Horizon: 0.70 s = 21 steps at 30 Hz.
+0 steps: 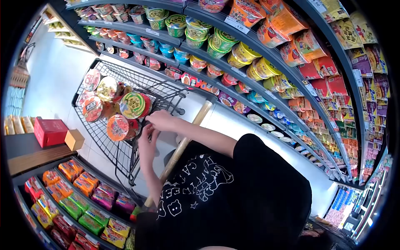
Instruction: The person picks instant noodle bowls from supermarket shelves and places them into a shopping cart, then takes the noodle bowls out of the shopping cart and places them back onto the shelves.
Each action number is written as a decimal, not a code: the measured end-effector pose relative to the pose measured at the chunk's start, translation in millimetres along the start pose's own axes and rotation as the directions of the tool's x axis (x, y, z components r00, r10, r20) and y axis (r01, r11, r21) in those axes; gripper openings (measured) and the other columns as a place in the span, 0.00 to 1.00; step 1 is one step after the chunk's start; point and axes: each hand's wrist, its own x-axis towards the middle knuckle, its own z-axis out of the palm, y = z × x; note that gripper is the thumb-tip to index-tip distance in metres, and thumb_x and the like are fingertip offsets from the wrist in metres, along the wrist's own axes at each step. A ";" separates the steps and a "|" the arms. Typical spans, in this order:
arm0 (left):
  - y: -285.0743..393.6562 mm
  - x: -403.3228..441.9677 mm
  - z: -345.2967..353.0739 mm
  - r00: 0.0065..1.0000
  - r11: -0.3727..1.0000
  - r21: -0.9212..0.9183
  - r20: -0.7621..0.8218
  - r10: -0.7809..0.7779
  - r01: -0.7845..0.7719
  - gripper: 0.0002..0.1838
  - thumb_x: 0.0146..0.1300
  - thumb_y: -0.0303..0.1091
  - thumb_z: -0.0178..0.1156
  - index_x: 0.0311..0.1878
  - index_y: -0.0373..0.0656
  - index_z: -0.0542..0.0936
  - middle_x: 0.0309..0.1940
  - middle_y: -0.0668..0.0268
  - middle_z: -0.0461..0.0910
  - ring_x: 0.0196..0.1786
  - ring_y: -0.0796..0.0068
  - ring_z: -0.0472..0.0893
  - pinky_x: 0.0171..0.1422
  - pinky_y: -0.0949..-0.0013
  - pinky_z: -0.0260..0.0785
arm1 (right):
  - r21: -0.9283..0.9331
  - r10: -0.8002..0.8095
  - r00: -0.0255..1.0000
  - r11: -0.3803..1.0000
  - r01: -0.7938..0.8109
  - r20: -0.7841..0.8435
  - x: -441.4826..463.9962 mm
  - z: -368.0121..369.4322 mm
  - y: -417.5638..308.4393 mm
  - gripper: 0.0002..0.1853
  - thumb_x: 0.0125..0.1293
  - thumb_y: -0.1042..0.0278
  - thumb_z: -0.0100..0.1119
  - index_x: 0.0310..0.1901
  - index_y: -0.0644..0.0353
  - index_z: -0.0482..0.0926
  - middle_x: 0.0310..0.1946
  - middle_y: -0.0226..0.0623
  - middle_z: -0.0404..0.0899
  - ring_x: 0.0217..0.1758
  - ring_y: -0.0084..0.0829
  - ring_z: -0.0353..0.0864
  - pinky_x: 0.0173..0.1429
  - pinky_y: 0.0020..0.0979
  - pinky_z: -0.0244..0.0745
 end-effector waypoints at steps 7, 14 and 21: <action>5.9 -33.2 23.2 0.998 0.960 0.271 -0.018 -0.066 0.068 0.19 0.58 0.33 0.54 0.54 0.47 0.70 0.34 0.56 0.80 0.38 0.55 0.79 0.42 0.59 0.69 | 0.453 0.105 0.979 0.891 -0.016 -0.172 -35.2 -13.7 1.4 0.15 0.55 0.74 0.50 0.46 0.63 0.74 0.35 0.43 0.80 0.40 0.36 0.80 0.44 0.33 0.73; 20.5 -48.5 61.0 0.984 0.904 0.391 -0.107 -0.144 0.175 0.14 0.59 0.29 0.47 0.49 0.50 0.72 0.31 0.54 0.79 0.36 0.51 0.78 0.38 0.51 0.69 | 0.957 0.675 0.692 0.073 0.282 -0.255 -80.9 -106.8 143.5 0.13 0.57 0.64 0.54 0.40 0.64 0.75 0.34 0.42 0.78 0.39 0.35 0.79 0.44 0.33 0.76; 32.2 -62.4 73.6 0.970 0.891 0.386 -0.134 -0.204 0.241 0.14 0.59 0.30 0.49 0.49 0.51 0.73 0.31 0.55 0.79 0.39 0.55 0.77 0.42 0.55 0.69 | 0.922 0.985 0.108 -0.167 0.350 0.137 -121.5 -167.5 309.2 0.30 0.54 0.37 0.53 0.38 0.62 0.69 0.31 0.44 0.72 0.31 0.35 0.72 0.30 0.31 0.73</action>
